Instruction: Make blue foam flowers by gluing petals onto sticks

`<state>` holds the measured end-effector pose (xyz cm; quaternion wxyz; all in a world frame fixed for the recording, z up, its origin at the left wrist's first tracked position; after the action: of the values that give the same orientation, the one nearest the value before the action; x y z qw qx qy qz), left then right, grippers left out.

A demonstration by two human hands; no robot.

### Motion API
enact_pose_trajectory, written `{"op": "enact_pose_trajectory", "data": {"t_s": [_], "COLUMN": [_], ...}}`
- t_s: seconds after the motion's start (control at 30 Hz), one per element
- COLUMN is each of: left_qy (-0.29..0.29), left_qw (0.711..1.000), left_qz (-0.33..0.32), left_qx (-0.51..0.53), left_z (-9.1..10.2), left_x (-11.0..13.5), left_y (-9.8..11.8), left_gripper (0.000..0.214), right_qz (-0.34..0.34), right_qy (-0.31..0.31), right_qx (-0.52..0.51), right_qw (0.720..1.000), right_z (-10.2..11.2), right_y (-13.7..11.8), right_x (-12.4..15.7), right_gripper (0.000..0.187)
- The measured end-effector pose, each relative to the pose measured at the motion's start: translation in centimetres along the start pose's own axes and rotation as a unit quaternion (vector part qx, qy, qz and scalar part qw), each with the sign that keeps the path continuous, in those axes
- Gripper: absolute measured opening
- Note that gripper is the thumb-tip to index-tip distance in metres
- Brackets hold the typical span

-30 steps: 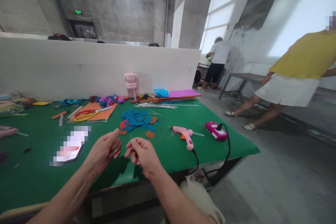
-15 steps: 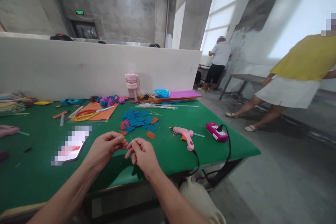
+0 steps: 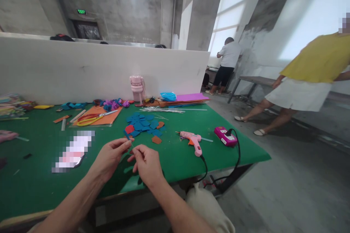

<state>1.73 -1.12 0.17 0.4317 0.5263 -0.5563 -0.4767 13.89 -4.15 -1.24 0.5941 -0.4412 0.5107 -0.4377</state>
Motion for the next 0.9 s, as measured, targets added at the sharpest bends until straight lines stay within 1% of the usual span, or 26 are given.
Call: {"op": "enact_pose_trajectory", "data": {"t_s": [0.1, 0.23, 0.3, 0.4, 0.53, 0.57, 0.63, 0.7, 0.73, 0.8, 0.83, 0.9], "left_qy": [-0.023, -0.045, -0.041, -0.036, -0.085, -0.082, -0.039, 0.009, 0.014, -0.015, -0.037, -0.062], "left_qw": [0.999, 0.989, 0.987, 0.987, 0.990, 0.993, 0.999, 0.999, 0.998, 0.998, 0.998, 0.997], "left_qz": [0.018, 0.067, 0.083, 0.085, 0.077, 0.062, 0.019, -0.014, -0.023, -0.034, -0.040, -0.052], "left_qx": [0.045, 0.122, 0.134, 0.130, 0.078, 0.056, 0.003, -0.047, -0.061, -0.058, -0.045, -0.019], "left_z": [-0.3, -0.6, -0.7, -0.8, -0.6, -0.4, 0.2, 0.7, 0.8, 0.7, 0.6, 0.5], "left_x": [0.1, 0.3, 0.4, 0.5, 0.4, 0.2, -0.1, -0.2, -0.2, -0.1, 0.0, 0.3], "left_y": [0.2, 0.0, 0.0, 0.2, 0.3, 0.2, 0.1, 0.1, 0.2, 0.5, 0.7, 1.1], "left_gripper": [0.019, 0.022, 0.023, 0.025, 0.027, 0.026, 0.024, 0.030, 0.028, 0.008, 0.006, 0.013], "right_qz": [-0.005, -0.059, -0.082, -0.101, -0.103, -0.099, -0.097, -0.105, -0.109, -0.105, -0.099, -0.081], "right_qy": [-0.013, -0.062, -0.079, -0.087, -0.059, -0.048, -0.022, 0.005, 0.017, 0.038, 0.044, 0.050], "right_qx": [-0.020, -0.118, -0.165, -0.209, -0.239, -0.242, -0.242, -0.231, -0.222, -0.196, -0.180, -0.147], "right_qw": [1.000, 0.989, 0.980, 0.969, 0.964, 0.964, 0.965, 0.967, 0.969, 0.974, 0.978, 0.984], "right_z": [-0.2, -0.7, -1.0, -1.2, -0.7, -0.5, 0.0, 0.4, 0.5, 0.8, 0.8, 0.9], "right_y": [-0.1, 0.2, 0.4, 0.4, 0.1, 0.1, 0.1, 0.2, 0.2, 0.2, 0.1, 0.0], "right_x": [0.0, -0.1, -0.1, -0.1, -0.3, -0.4, -0.6, -0.7, -0.8, -0.8, -0.8, -0.7], "right_gripper": [0.030, 0.030, 0.031, 0.032, 0.033, 0.032, 0.032, 0.031, 0.030, 0.030, 0.030, 0.030]}}
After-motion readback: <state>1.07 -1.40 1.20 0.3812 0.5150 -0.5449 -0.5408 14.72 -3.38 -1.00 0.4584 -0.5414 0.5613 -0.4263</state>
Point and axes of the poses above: each hand's wrist, its own x-axis away from the middle knuckle, its own z-axis out of the back of the hand, y = z × x, the point moved 2 cm from there along -x, towards the middle knuckle
